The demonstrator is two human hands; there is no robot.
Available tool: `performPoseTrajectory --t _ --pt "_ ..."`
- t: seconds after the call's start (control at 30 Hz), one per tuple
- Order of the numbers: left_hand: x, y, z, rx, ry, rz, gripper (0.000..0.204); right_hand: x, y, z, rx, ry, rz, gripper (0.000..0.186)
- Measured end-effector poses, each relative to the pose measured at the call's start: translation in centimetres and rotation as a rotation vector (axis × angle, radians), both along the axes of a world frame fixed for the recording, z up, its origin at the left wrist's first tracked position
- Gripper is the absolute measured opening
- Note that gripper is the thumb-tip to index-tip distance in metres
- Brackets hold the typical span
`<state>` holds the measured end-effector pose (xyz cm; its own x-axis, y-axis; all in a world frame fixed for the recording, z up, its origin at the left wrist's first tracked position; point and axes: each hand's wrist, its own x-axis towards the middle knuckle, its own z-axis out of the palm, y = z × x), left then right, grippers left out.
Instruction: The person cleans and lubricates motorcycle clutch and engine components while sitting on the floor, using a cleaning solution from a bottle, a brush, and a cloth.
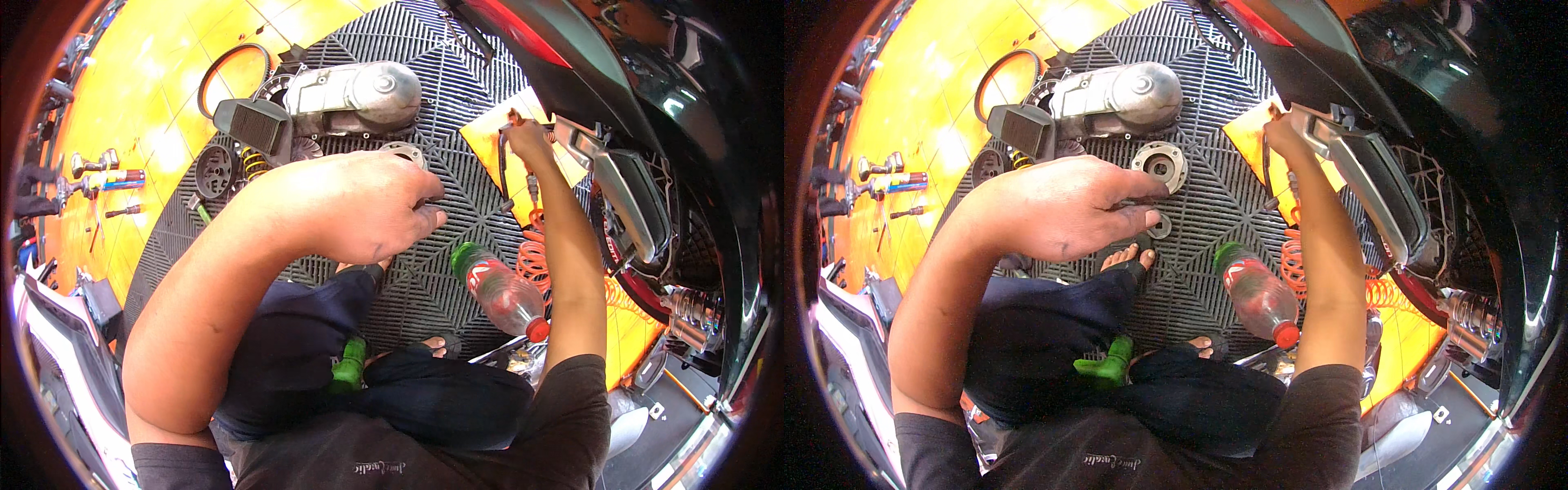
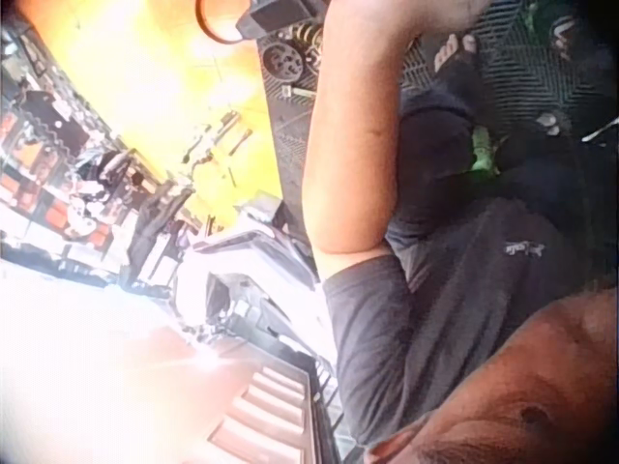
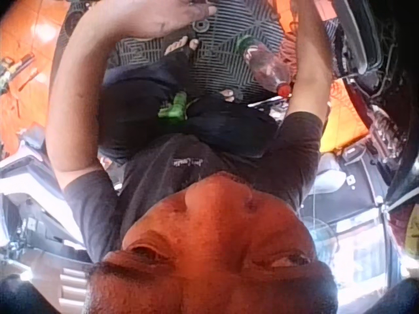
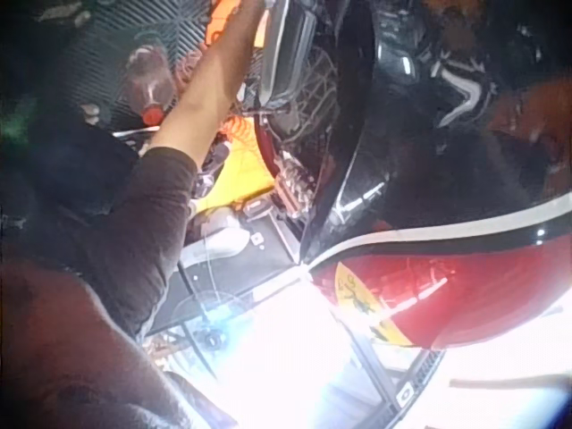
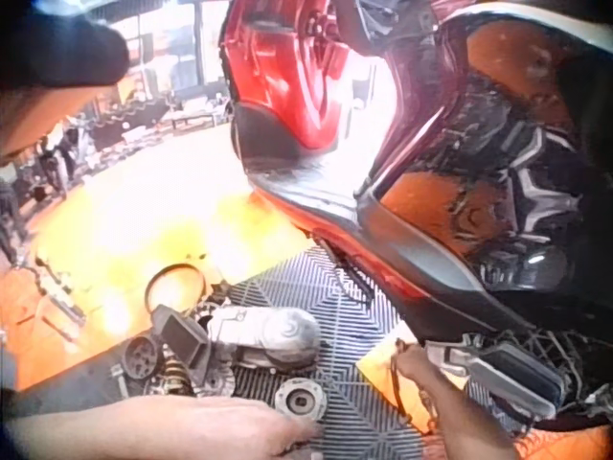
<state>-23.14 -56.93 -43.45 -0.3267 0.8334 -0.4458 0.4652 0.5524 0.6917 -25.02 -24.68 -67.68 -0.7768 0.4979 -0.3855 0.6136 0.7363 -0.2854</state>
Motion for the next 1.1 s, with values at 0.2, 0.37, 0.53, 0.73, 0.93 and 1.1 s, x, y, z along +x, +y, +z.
performPoseTrajectory --t 0.2,0.37,0.53,0.73,0.93,1.1 --pt "0.1 -0.2 0.0 -0.013 -0.01 0.021 0.036 -0.9 -1.6 1.8 0.086 -0.016 0.044 0.05" --pt "0.1 -0.3 0.3 -0.012 0.008 0.003 0.036 -1.3 -1.0 1.7 0.09 -0.067 0.067 0.041" --pt "-0.1 -1.0 0.1 0.0 0.003 0.008 0.036 -1.5 -3.3 5.5 0.018 -0.172 -0.042 0.029" --pt "-0.4 -1.3 0.1 -0.023 0.015 0.024 0.036 -0.2 -1.9 4.9 -0.087 -0.288 0.031 0.015" --pt "-0.3 -1.5 0.1 -0.038 0.02 0.026 0.036 0.6 -3.0 6.1 0.154 -0.235 0.335 0.032" --pt "-0.3 -1.1 0.4 -0.059 -0.013 0.013 0.035 0.8 -1.6 3.6 0.496 -0.112 0.281 0.047"
